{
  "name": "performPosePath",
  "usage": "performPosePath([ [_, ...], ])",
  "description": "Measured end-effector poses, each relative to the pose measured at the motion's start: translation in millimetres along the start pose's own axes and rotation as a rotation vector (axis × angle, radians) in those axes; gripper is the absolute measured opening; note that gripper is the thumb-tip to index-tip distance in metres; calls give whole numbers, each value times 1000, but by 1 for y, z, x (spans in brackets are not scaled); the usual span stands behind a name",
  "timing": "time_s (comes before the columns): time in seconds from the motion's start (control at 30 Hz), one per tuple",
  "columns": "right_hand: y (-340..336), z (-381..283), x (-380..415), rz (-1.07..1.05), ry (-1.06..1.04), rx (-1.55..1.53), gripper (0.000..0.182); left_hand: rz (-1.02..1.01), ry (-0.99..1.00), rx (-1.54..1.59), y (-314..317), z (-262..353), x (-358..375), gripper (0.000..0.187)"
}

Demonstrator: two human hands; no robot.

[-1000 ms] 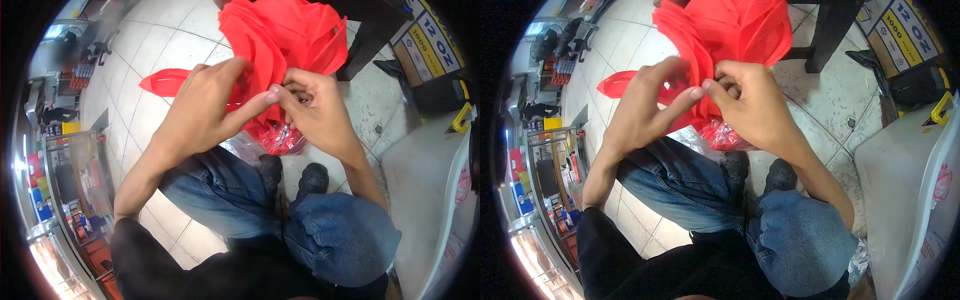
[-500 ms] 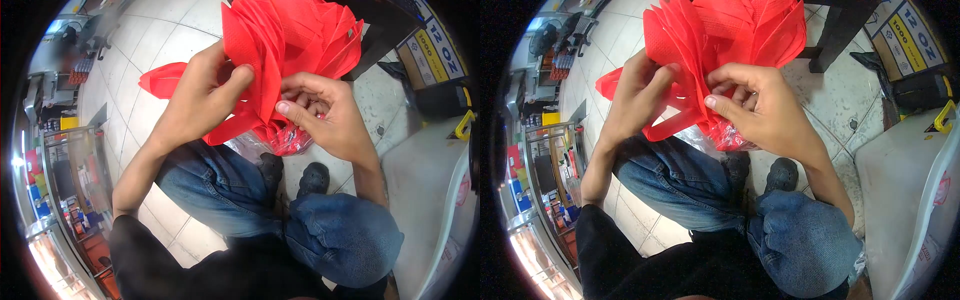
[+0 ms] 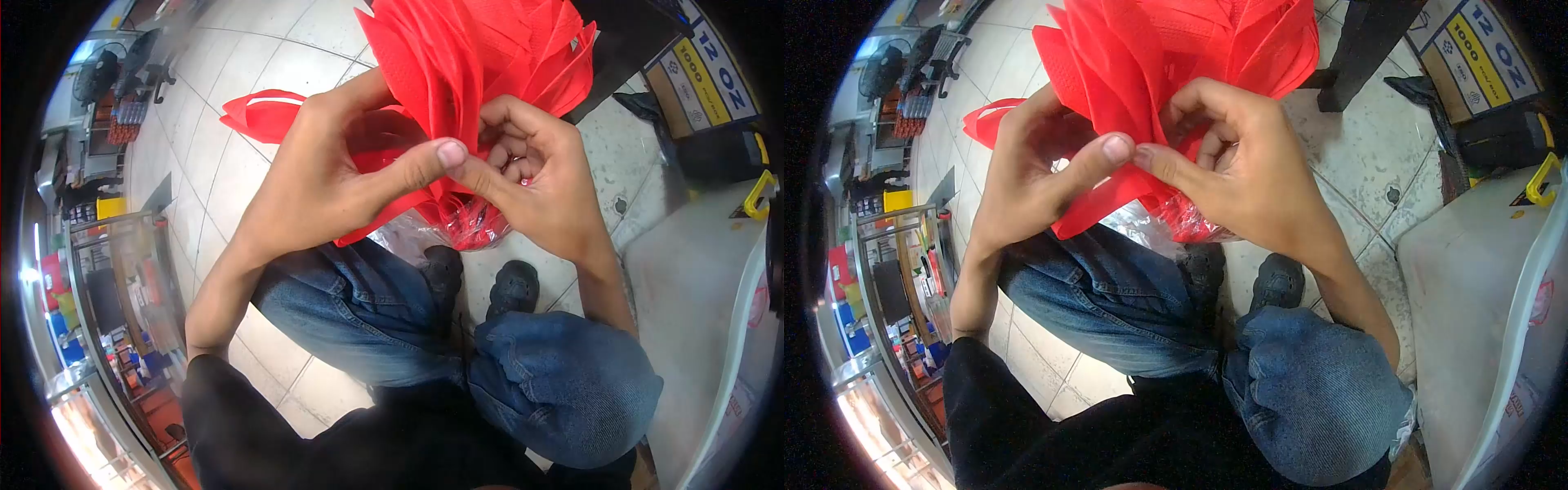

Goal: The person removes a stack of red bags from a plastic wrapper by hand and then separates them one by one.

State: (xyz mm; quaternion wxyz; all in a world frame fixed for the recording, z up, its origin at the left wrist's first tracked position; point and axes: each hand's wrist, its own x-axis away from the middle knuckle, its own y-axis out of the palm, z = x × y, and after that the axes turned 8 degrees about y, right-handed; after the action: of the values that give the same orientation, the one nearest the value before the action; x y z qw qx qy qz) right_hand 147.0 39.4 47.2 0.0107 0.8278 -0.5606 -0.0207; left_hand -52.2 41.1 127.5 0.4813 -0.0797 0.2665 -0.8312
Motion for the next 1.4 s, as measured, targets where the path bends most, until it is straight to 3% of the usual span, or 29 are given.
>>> performPosePath([
  [0.33,-4,0,0,81,109,-152,12,123,17,54,-1,-13,0,29],
  [0.43,-4,0,0,111,106,-188,12,209,-42,22,-6,-5,2,21],
  [0.5,-6,-2,1,139,113,-203,13,296,-226,-71,-15,4,4,26],
  [0.57,-9,-6,3,204,103,-253,16,390,-119,-111,-22,-8,7,29],
  [0.67,-14,-3,3,261,108,-238,19,484,-61,-134,-27,-11,12,20],
  [0.77,-15,0,2,296,73,-243,19,470,-81,-297,-27,-22,20,28],
  [0.83,-16,-1,4,282,81,-241,18,413,174,-888,-23,-23,22,45],
  [0.87,-16,-2,4,266,86,-241,17,340,42,-719,-24,-14,25,59],
  [0.9,-15,-2,4,263,84,-242,17,342,41,-722,-21,-10,24,59],
  [0.97,-12,-1,3,208,82,-257,14,92,97,-1368,-14,-5,19,64],
  [1.03,-9,-2,2,191,93,-265,13,-146,124,-1188,-18,-9,17,55],
  [1.1,-6,-2,2,176,104,-273,12,-288,119,-717,-17,-8,13,47],
  [1.23,0,-2,1,146,124,-210,12,-267,95,-456,-5,-6,2,39],
  [1.33,2,-2,0,108,122,-196,10,65,141,-477,14,-6,-10,51],
  [1.4,1,0,-1,87,117,-195,9,97,116,-463,21,-10,-12,54],
])
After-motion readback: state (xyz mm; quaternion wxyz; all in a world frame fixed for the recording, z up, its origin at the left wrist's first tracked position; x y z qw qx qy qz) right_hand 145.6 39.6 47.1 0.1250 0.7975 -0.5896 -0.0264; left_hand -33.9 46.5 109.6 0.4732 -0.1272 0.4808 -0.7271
